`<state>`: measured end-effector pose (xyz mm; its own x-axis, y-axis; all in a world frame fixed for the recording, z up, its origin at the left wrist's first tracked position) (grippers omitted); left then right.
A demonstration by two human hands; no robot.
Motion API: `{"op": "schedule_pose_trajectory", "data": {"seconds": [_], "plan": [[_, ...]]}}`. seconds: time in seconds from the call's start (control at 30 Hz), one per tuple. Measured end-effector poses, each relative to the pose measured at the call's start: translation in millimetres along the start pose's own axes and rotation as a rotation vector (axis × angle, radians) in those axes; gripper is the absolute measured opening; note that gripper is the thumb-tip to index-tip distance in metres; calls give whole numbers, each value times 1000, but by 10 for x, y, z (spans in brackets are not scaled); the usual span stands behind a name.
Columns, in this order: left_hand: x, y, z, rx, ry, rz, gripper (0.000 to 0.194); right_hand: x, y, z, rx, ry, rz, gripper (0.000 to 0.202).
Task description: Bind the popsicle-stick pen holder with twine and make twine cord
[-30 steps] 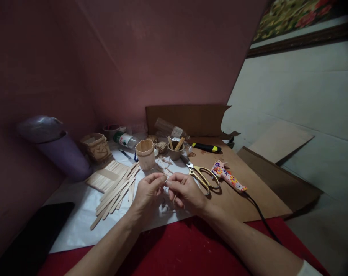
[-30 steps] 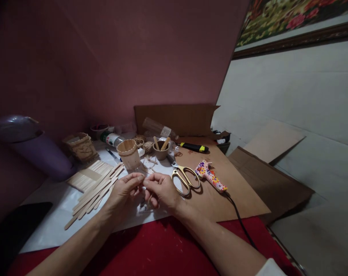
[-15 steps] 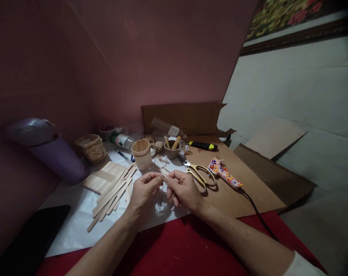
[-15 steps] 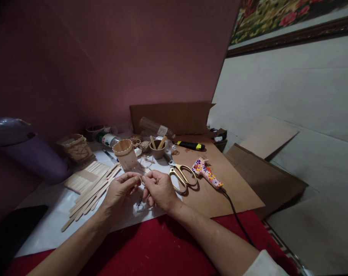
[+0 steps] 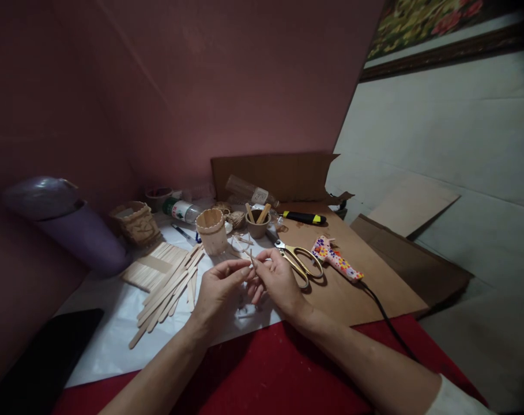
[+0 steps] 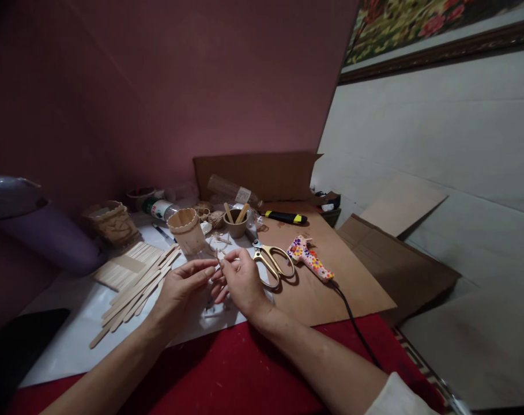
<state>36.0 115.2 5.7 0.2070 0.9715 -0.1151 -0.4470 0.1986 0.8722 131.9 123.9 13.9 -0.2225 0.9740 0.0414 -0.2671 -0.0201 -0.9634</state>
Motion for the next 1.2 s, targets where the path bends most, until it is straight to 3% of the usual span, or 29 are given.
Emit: {"op": "schedule_pose_trajectory", "data": {"seconds": [0.23, 0.33, 0.43, 0.63, 0.83, 1.0, 1.2], "plan": [[9, -28, 56, 72, -82, 47, 21, -28, 103, -3, -201, -2, 50, 17], [27, -15, -16, 185, -18, 41, 23, -36, -59, -81, -388, 49, -21, 9], [42, 6, -85, 335, 26, 59, 24, -36, -262, -127, -540, 82, -140, 21], [29, 93, -71, 551, 15, 127, 23, 2, -325, -79, -409, 3, -227, 26], [-2, 135, 68, 359, -82, 64, 21, 50, -234, -47, -239, -62, -116, 20], [-10, 48, 169, 179, -215, -5, 17, 36, -295, -57, -261, -41, -168, 13], [-3, -10, 140, 129, -216, -46, 18, 22, -319, -65, -295, -31, -180, 9]]}}
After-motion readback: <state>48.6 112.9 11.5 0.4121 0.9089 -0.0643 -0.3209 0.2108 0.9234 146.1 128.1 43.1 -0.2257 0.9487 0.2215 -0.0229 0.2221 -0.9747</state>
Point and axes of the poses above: each hand's wrist, its own x-axis towards the middle knuckle, its own z-axis out of the palm, y = z × x, the point moved 10 cm from there along x, towards the middle knuckle, and after that the axes turned 6 degrees about -y, right-handed, at the moved point
